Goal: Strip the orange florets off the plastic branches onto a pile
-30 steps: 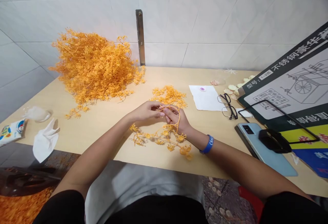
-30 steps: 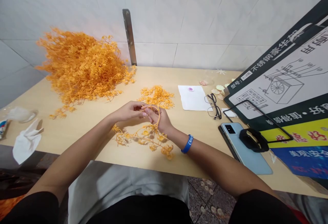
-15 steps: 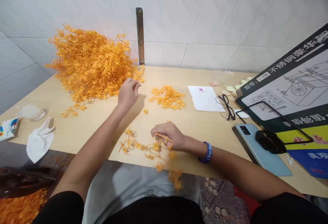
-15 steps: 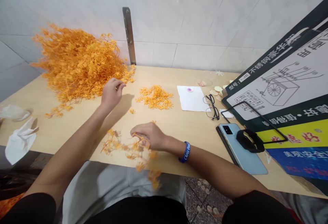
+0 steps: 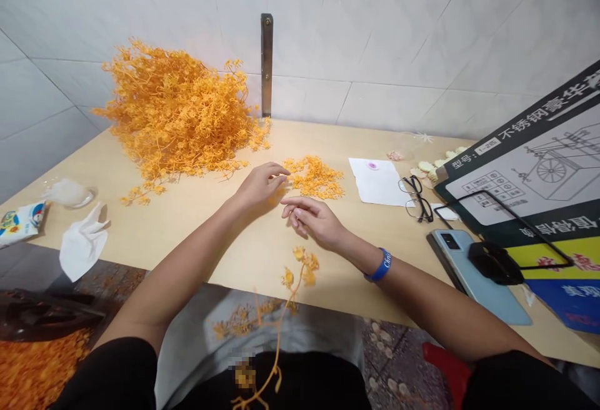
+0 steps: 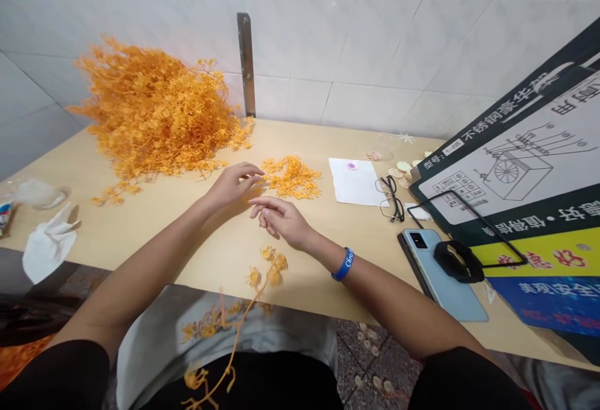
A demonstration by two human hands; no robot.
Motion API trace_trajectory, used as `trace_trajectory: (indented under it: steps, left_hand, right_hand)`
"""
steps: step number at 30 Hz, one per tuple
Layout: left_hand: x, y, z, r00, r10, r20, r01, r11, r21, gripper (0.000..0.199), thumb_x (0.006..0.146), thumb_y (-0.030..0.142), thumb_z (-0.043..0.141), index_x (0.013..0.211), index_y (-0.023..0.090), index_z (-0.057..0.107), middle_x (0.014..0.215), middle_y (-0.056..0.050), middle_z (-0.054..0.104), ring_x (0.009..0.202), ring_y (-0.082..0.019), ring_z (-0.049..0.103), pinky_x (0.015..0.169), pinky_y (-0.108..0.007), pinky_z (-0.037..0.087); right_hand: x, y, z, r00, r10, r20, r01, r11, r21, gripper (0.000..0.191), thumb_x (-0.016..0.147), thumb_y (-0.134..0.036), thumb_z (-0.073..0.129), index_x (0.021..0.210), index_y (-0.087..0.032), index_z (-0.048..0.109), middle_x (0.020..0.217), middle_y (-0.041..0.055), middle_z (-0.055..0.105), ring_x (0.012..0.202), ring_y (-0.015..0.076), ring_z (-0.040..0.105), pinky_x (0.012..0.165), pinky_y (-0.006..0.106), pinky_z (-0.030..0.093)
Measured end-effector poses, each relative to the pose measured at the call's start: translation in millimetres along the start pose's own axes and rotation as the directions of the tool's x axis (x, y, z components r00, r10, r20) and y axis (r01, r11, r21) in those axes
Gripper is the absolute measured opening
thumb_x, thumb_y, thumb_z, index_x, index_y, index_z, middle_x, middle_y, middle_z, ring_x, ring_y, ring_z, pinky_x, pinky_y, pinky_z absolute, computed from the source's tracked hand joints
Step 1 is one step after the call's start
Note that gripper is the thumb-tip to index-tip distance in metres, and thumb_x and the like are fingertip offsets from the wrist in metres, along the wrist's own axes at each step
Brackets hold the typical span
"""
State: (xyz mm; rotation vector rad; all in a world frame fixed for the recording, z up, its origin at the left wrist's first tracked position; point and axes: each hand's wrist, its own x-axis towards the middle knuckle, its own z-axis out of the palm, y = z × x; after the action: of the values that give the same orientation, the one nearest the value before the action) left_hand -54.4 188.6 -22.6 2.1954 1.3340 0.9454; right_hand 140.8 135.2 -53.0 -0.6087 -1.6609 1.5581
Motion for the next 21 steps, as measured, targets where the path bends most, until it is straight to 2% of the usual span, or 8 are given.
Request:
trace_trajectory:
  steps: [3,5,7,9,12,16,18,21]
  left_hand:
    - [-0.2,-3.1,5.7,0.999,-0.042,-0.019,0.042,0.999,0.019,0.029,0.091,0.027,0.048,0.100,0.016,0.073,0.106,-0.010,0.072,0.099,-0.021,0.064,0.089,-0.032,0.050]
    - [1.8,-7.1,6.2,0.998,-0.018,-0.061,0.020,0.999,0.028,0.025,0.090,0.026,0.051,0.097,0.016,0.073,0.103,-0.010,0.072,0.097,-0.020,0.064,0.089,-0.032,0.049]
    - [5.7,-9.1,0.8,0.991,-0.003,-0.134,0.002,1.000,-0.005,0.022,0.089,0.028,0.054,0.096,0.017,0.071,0.100,-0.008,0.071,0.097,-0.020,0.064,0.088,-0.030,0.048]
    - [9.2,-3.9,-11.1,0.967,-0.028,-0.253,0.017,0.999,-0.046,0.022,0.091,0.031,0.053,0.099,0.018,0.069,0.096,-0.006,0.069,0.099,-0.019,0.064,0.084,-0.028,0.049]
    - [0.9,22.4,-35.8,0.911,-0.034,-0.410,0.024,0.999,-0.030,0.029,0.097,0.034,0.042,0.102,0.019,0.066,0.091,-0.002,0.064,0.097,-0.017,0.066,0.080,-0.026,0.049]
    - [-64.5,70.1,-51.8,0.873,-0.018,-0.488,0.033,0.999,0.023,0.031,0.099,0.036,0.039,0.096,0.021,0.066,0.085,-0.002,0.064,0.080,-0.013,0.066,0.074,-0.026,0.051]
    - [-118.1,86.2,-42.2,0.875,-0.025,-0.484,0.057,0.997,0.051,0.027,0.097,0.033,0.042,0.088,0.022,0.065,0.079,-0.001,0.065,0.073,-0.013,0.065,0.072,-0.028,0.053]
    - [-200.4,93.6,-9.4,0.913,-0.041,-0.406,0.055,0.998,0.022,0.020,0.094,0.024,0.046,0.088,0.027,0.065,0.072,-0.001,0.066,0.068,-0.015,0.064,0.064,-0.030,0.054]
  right_hand:
    - [-7.0,-3.5,6.9,0.979,-0.117,0.168,0.166,0.935,-0.314,0.027,0.092,-0.033,0.055,0.113,-0.019,0.066,0.102,0.0087,0.066,0.081,0.0144,0.060,0.069,0.029,0.051]
    - [-10.6,-4.1,12.2,0.909,-0.182,0.375,0.346,0.832,-0.435,0.027,0.092,-0.035,0.058,0.111,-0.019,0.067,0.108,0.0105,0.068,0.098,0.0194,0.061,0.087,0.037,0.051]
    - [-12.6,-3.0,17.9,0.829,-0.201,0.523,0.485,0.723,-0.492,0.028,0.093,-0.038,0.056,0.108,-0.018,0.068,0.110,0.0115,0.068,0.103,0.0220,0.060,0.093,0.041,0.048]
    - [-14.4,-3.2,22.5,0.791,-0.177,0.585,0.549,0.626,-0.554,0.031,0.096,-0.040,0.051,0.105,-0.016,0.069,0.110,0.0120,0.069,0.103,0.0231,0.059,0.093,0.042,0.046]
    - [-21.5,-11.4,23.9,0.788,-0.121,0.604,0.564,0.537,-0.628,0.036,0.099,-0.041,0.044,0.106,-0.016,0.069,0.110,0.0119,0.069,0.102,0.0232,0.059,0.091,0.041,0.046]
    - [-50.7,-23.8,19.7,0.759,-0.097,0.644,0.582,0.545,-0.603,0.049,0.093,-0.050,0.054,0.130,-0.018,0.059,0.125,0.0132,0.064,0.112,0.0245,0.058,0.096,0.041,0.046]
    - [-73.1,-21.9,20.5,0.761,-0.080,0.644,0.593,0.487,-0.641,0.064,0.084,-0.052,0.065,0.139,-0.022,0.051,0.140,0.0146,0.055,0.124,0.0302,0.052,0.103,0.049,0.041]
    - [-103.3,-10.9,26.6,0.806,-0.035,0.590,0.571,0.306,-0.762,0.052,0.082,-0.032,0.072,0.132,-0.027,0.058,0.153,0.0122,0.040,0.139,0.0367,0.037,0.110,0.059,0.031]
